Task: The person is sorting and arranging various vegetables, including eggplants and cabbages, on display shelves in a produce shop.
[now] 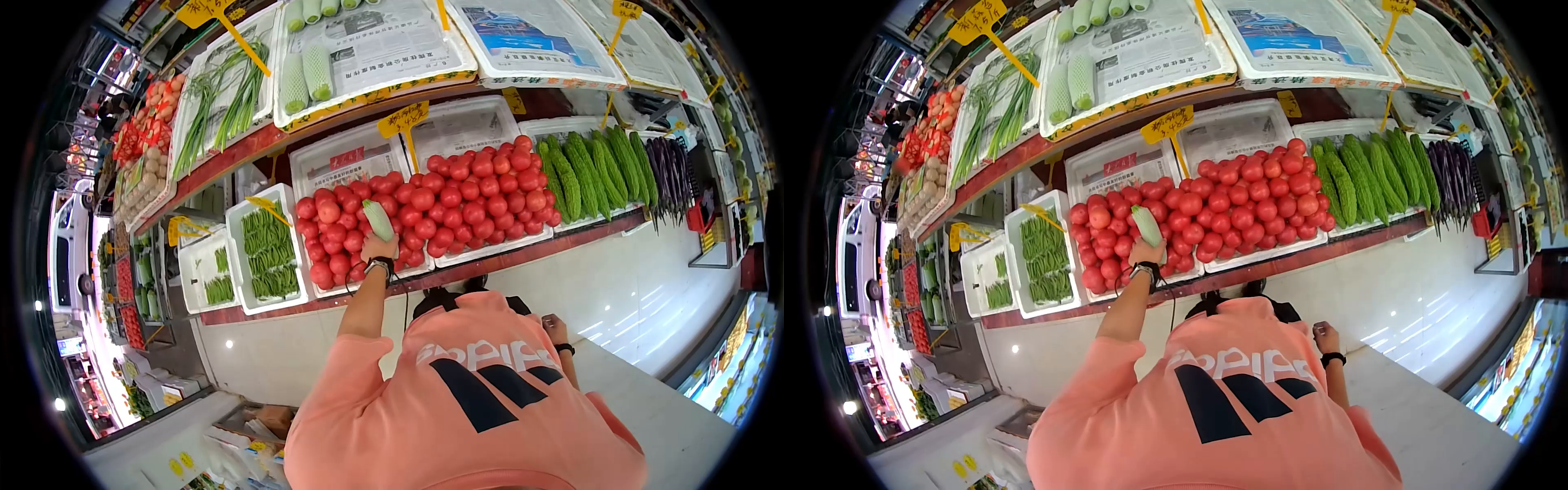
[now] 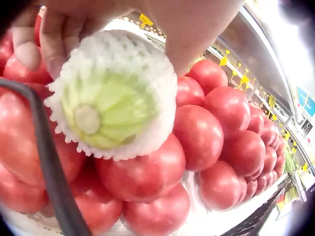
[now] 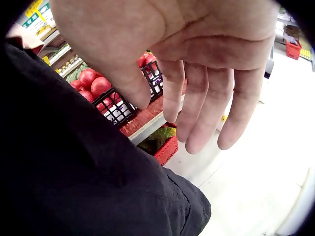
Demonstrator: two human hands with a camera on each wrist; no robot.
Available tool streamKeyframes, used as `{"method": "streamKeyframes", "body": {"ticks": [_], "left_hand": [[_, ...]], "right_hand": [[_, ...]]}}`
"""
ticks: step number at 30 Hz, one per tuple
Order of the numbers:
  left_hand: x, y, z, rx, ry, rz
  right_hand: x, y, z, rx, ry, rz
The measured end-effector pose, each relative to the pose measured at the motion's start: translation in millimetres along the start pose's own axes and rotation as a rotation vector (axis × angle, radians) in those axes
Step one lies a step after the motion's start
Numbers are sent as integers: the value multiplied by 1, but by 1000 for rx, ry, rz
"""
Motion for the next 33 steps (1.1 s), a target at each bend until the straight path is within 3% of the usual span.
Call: {"method": "streamKeyframes", "body": {"ticks": [4,6,9,11,13,14,16,19,21,24,26,28,32,33], "left_hand": [[5,13,-8,-16,-83,-116],[-14,11,-1,142,-329,-82],[-91,-8,44,475,-692,-2],[-177,-19,93,705,-704,64],[-253,-19,134,855,-517,238],[-286,-12,156,853,-603,167],[-342,7,198,972,-526,413],[-382,65,239,750,-355,429],[-385,120,252,646,-154,538],[-364,215,241,413,38,335],[-351,251,236,362,208,226],[-354,237,256,369,331,200],[-362,224,267,353,498,323],[-368,213,268,363,542,456]], "right_hand": [[3,-1,1,22,12,-11],[3,-2,-1,4,20,1],[8,-4,-1,-5,28,8],[12,-1,5,-27,-12,15],[17,5,11,-50,-1,14],[19,7,10,-67,2,13],[17,11,4,-44,18,7],[16,19,-1,-15,100,13],[18,24,8,27,185,35],[16,15,16,74,235,105],[25,9,37,100,265,151],[31,-2,52,125,228,184],[36,-25,66,178,259,204],[35,-27,68,166,241,223]]}}
Point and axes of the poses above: each hand's wrist, its own y-axis towards the middle knuckle, its own x-axis out of the palm, z = x × y, the point moved 5 cm from there along y, towards the middle knuckle, and after that the axes turned 8 degrees about x, right-handed, at the moved point
